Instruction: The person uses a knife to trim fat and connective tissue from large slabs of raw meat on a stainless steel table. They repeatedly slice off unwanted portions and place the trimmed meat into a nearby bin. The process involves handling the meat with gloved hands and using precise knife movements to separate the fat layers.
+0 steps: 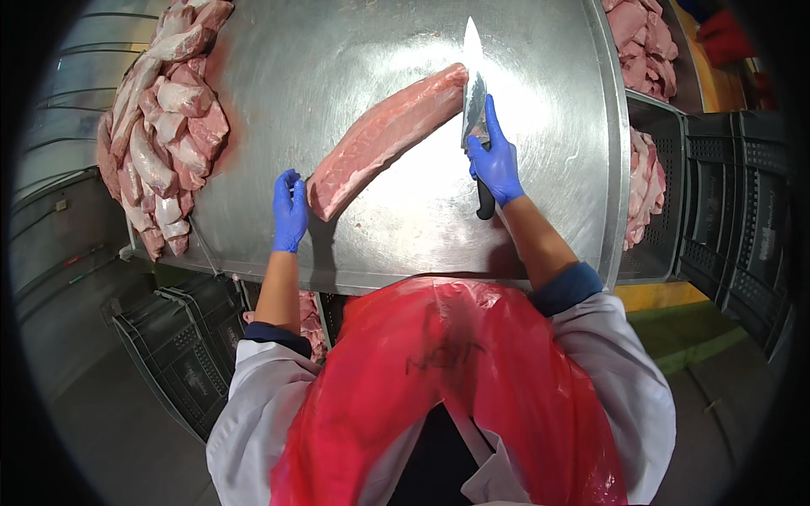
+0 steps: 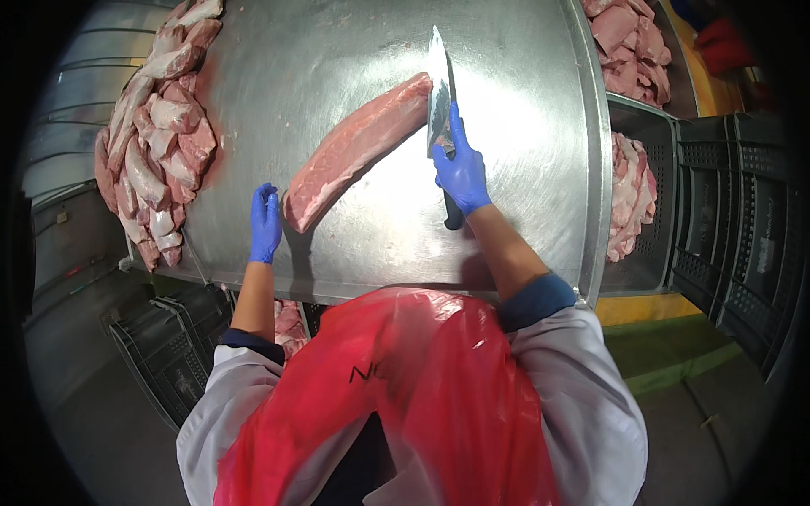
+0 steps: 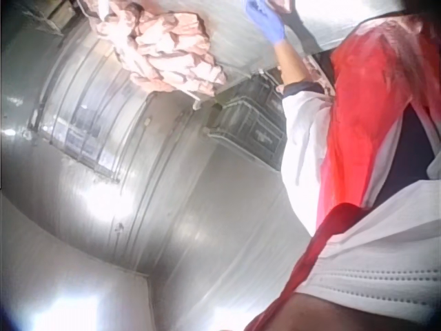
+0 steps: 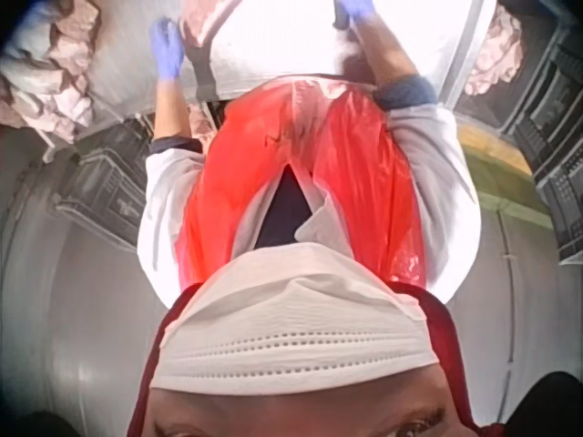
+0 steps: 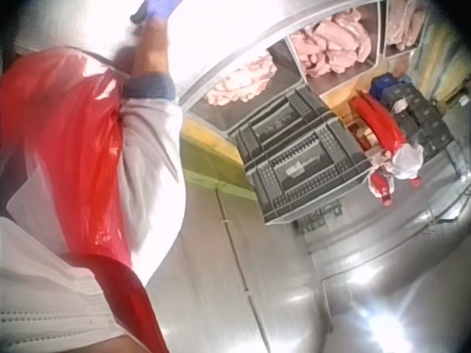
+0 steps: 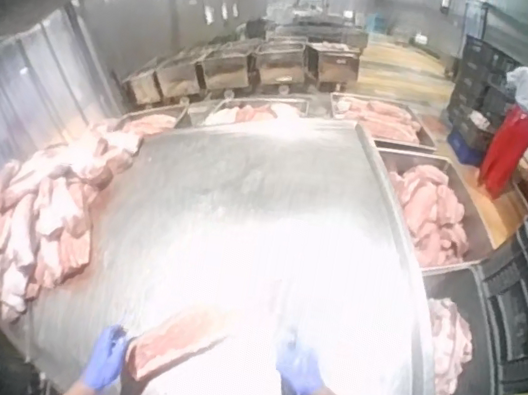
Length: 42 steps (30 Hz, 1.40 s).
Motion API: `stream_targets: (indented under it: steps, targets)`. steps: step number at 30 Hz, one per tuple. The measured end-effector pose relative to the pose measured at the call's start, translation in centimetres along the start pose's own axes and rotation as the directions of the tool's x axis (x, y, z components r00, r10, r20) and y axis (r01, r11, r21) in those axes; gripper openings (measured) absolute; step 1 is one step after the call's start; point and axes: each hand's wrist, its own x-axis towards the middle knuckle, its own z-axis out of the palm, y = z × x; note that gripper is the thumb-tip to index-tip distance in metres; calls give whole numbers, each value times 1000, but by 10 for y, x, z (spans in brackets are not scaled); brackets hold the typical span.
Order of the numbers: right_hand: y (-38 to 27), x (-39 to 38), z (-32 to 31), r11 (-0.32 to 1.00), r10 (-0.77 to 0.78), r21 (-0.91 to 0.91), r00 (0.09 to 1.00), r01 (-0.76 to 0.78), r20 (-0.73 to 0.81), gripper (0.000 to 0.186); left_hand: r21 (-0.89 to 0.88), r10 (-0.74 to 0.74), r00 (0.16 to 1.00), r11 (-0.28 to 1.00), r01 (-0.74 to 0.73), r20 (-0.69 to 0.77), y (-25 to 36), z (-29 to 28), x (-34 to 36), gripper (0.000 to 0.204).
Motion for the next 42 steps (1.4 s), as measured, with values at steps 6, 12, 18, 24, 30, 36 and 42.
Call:
stream_targets:
  steps: [6,12,18,24,30,36,42]
  targets:
    - [11,-38,-3,938,217,-307,964,-163,152,67,-5,165,985,986,-165,-56,33,4,37,36]
    - [70,-127,-80,993,-107,-48,994,108,28,69,30,383,915,924,-382,-124,164,59,84,40]
    - [15,-40,-102,965,-7,259,988,47,-154,73,414,499,765,646,-641,407,268,191,113,29]
    - [-9,23,-47,996,-87,8,989,89,-120,71,58,309,903,939,-340,298,241,176,143,22]
    - [4,61,-52,871,-249,-364,936,330,250,66,-12,365,889,926,-377,278,240,179,143,18]
    - [-11,28,-100,980,15,-176,855,90,519,66,28,423,827,885,-465,371,253,160,135,15]
    - [-49,64,-51,989,53,-146,853,27,520,66,-7,403,768,888,-460,498,270,141,160,16]
